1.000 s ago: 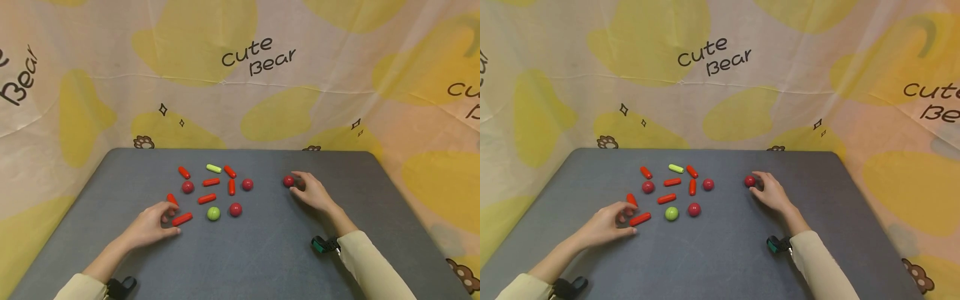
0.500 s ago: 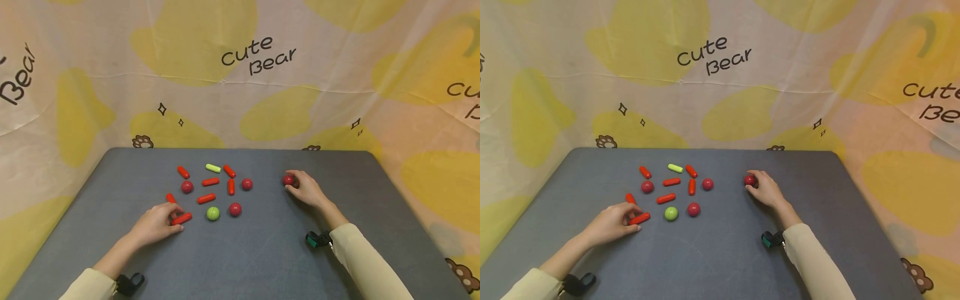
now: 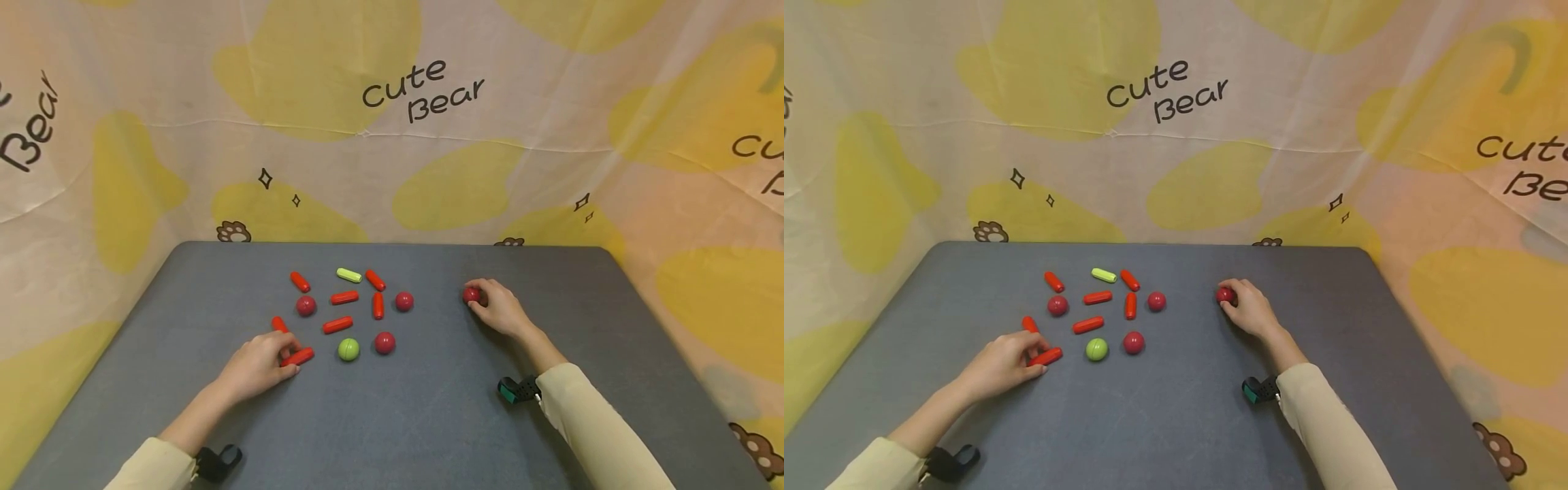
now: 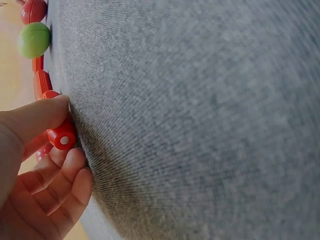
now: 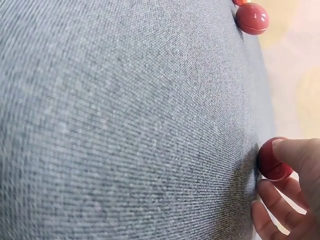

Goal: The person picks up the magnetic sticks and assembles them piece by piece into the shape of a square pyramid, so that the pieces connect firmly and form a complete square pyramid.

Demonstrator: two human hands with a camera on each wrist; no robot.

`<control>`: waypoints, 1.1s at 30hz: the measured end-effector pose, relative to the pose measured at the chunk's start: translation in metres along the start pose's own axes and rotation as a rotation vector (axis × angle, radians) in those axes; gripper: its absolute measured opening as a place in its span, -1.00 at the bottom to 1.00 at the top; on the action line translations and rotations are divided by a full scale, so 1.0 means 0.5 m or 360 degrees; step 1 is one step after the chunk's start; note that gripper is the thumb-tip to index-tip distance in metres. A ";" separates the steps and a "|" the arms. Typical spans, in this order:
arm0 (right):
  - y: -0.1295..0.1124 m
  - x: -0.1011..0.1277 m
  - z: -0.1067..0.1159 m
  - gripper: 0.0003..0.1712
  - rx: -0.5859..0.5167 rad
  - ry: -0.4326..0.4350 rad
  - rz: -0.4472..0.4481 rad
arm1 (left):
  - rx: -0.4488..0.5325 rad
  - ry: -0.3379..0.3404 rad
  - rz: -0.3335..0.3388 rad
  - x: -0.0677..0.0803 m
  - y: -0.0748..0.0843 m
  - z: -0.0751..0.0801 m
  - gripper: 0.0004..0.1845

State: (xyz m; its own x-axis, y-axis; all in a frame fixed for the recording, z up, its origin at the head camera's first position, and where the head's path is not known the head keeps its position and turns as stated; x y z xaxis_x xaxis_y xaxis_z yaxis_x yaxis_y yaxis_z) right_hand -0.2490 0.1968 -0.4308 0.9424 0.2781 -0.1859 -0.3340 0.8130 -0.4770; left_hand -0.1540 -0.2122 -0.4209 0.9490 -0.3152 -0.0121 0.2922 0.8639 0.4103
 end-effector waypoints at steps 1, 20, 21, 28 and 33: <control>-0.001 0.000 0.000 -0.61 -0.0001 0.0004 0.0002 | 0.0001 0.0006 -0.0005 0.001 0.000 0.000 -0.77; -0.029 0.030 0.013 -0.60 -0.0112 0.0005 0.0007 | -0.0051 0.0229 -0.0182 0.002 0.049 0.047 -0.79; -0.030 0.032 0.014 -0.60 -0.0119 0.0003 0.0005 | -0.0040 0.0225 -0.0183 0.000 0.055 0.049 -0.79; -0.049 0.049 0.014 -0.58 -0.0178 0.0016 0.0074 | 0.0043 0.0216 -0.0178 -0.025 0.097 0.051 -0.77; -0.068 0.056 0.013 -0.56 -0.0196 0.0026 0.0154 | 0.0070 0.0232 -0.0251 -0.052 0.127 0.046 -0.78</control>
State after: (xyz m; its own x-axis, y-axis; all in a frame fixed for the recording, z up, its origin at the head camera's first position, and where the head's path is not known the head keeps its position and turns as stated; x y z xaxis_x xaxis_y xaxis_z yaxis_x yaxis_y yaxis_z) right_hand -0.2112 0.1806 -0.4142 0.9057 0.3426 -0.2497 -0.4237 0.7137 -0.5578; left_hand -0.1629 -0.1581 -0.3734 0.9000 -0.3822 -0.2097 0.4359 0.7895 0.4321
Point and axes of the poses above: each hand's wrist, its own x-axis away from the middle knuckle, its own z-axis out of the back of the hand, y = z × x, the point moved 3 cm from there along -x, towards the middle knuckle
